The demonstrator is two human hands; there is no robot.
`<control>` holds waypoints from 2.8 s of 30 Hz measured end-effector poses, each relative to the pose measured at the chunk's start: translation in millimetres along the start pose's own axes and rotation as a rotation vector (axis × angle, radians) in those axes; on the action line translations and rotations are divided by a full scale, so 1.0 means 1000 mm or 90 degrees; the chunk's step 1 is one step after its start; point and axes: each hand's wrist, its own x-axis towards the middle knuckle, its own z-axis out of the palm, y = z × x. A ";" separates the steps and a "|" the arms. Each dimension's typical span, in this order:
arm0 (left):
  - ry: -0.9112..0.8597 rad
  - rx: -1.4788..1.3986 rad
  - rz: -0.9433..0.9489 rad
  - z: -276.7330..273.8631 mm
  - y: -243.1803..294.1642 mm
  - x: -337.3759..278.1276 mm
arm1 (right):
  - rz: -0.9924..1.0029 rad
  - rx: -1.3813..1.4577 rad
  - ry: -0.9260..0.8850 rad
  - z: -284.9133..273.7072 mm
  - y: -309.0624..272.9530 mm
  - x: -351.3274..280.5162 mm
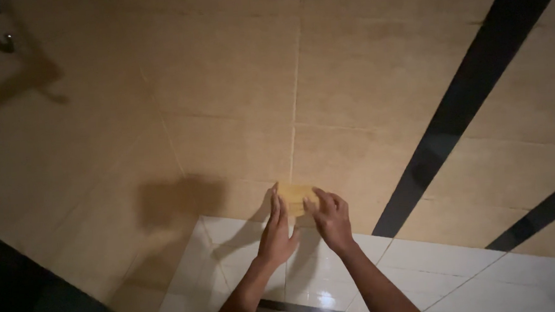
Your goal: The person scrubs a tiled wall with a yellow sponge, focusing on the vertical black stripes and the beige tiles. The person uses both hands to apply pressure and wipe the surface in a repetitive motion.
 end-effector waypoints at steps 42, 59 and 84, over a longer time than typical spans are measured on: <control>0.233 0.271 0.086 -0.155 -0.022 0.068 | -0.217 -0.001 0.117 0.029 -0.093 0.177; 0.321 0.361 0.097 -0.200 -0.144 0.058 | -0.274 0.032 0.053 0.107 -0.173 0.219; 0.188 0.221 0.105 -0.140 -0.067 0.023 | -0.119 -0.025 -0.012 0.064 -0.087 0.130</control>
